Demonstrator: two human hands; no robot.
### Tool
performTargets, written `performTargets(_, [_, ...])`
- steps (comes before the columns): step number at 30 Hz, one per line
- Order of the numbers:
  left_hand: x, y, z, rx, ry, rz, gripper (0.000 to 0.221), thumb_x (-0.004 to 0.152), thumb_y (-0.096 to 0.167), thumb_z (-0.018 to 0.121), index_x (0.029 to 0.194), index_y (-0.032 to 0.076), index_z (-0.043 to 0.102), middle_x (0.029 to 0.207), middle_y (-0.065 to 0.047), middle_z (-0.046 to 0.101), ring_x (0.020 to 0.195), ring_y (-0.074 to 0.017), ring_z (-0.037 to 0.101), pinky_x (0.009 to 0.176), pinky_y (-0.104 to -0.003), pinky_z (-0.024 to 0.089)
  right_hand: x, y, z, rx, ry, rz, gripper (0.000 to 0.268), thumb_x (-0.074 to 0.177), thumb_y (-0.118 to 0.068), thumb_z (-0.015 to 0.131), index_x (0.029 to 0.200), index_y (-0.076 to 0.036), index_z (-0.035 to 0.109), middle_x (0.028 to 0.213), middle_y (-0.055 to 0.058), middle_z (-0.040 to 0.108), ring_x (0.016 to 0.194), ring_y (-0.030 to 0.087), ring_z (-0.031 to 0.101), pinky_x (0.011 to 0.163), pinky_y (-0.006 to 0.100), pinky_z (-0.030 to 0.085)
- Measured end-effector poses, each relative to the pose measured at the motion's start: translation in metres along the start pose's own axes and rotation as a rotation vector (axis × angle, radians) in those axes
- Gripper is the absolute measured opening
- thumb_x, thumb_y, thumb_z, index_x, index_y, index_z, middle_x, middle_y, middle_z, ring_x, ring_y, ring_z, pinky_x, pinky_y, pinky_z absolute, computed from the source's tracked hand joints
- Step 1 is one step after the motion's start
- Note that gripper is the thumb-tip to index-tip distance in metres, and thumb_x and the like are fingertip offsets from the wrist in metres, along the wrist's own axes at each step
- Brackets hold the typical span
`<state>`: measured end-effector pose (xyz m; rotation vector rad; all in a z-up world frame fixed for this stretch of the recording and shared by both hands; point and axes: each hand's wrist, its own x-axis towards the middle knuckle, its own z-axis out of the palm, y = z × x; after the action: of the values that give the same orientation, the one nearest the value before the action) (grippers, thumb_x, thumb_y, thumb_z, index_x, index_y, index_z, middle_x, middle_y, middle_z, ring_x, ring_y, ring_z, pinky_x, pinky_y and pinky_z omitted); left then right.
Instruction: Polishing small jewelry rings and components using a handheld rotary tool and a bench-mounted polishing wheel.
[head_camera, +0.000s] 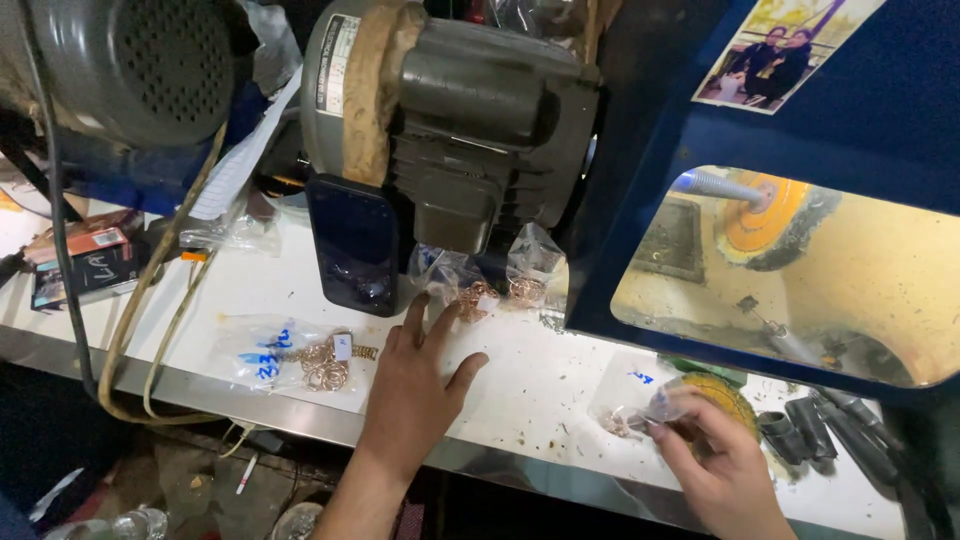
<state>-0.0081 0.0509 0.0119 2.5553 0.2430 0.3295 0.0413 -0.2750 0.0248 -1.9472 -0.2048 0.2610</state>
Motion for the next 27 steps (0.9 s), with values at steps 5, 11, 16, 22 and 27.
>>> performTargets(5, [0.023,0.013,-0.002,-0.214,-0.038,-0.119,0.057,0.094,0.044,0.066,0.146,0.022,0.056,0.154,-0.024,0.044,0.137,-0.0437,0.044,0.105,-0.054,0.045,-0.002,-0.003,-0.007,0.008,0.017,0.194,0.021,0.089,-0.002,0.07,0.106,0.004,0.079,0.101,0.012,0.078,0.087,0.024,0.072,0.075,0.033,0.058])
performTargets(11, [-0.009,0.01,-0.008,-0.431,0.158,0.023,0.033,0.099,0.025,0.058,0.121,0.008,0.075,0.127,-0.009,0.069,0.123,-0.0264,0.058,0.103,-0.042,0.049,0.011,0.008,-0.004,0.046,-0.077,0.158,0.015,0.092,-0.003,0.069,0.103,0.0,0.077,0.097,0.008,0.078,0.086,0.02,0.076,0.077,0.03,0.057])
performTargets(16, [-0.068,0.025,-0.027,-0.409,0.276,-0.197,0.028,0.091,0.024,0.066,0.112,0.014,0.082,0.124,-0.001,0.074,0.119,-0.0153,0.07,0.088,-0.029,0.061,0.046,-0.058,0.035,0.186,-0.422,0.021,0.016,0.097,-0.02,0.06,0.098,-0.006,0.067,0.09,0.013,0.083,0.087,0.025,0.087,0.085,0.035,0.072])
performTargets(22, [-0.098,0.04,-0.04,-0.404,0.411,-0.478,0.024,0.091,0.018,0.063,0.098,0.012,0.085,0.111,0.003,0.08,0.1,-0.0081,0.076,0.044,-0.022,0.057,0.095,-0.088,0.096,0.051,-0.252,0.366,0.042,0.095,-0.037,0.056,0.134,-0.025,0.065,0.121,0.003,0.079,0.104,0.02,0.079,0.099,0.031,0.056])
performTargets(27, [-0.11,0.011,-0.029,-0.368,0.435,-0.14,0.024,0.092,0.013,0.062,0.107,0.009,0.081,0.11,-0.003,0.08,0.104,-0.0144,0.074,0.098,-0.026,0.056,0.073,-0.074,0.093,-0.14,-0.107,-0.072,0.034,0.095,-0.024,0.062,0.127,-0.015,0.067,0.132,0.004,0.071,0.127,0.021,0.062,0.112,0.037,0.043])
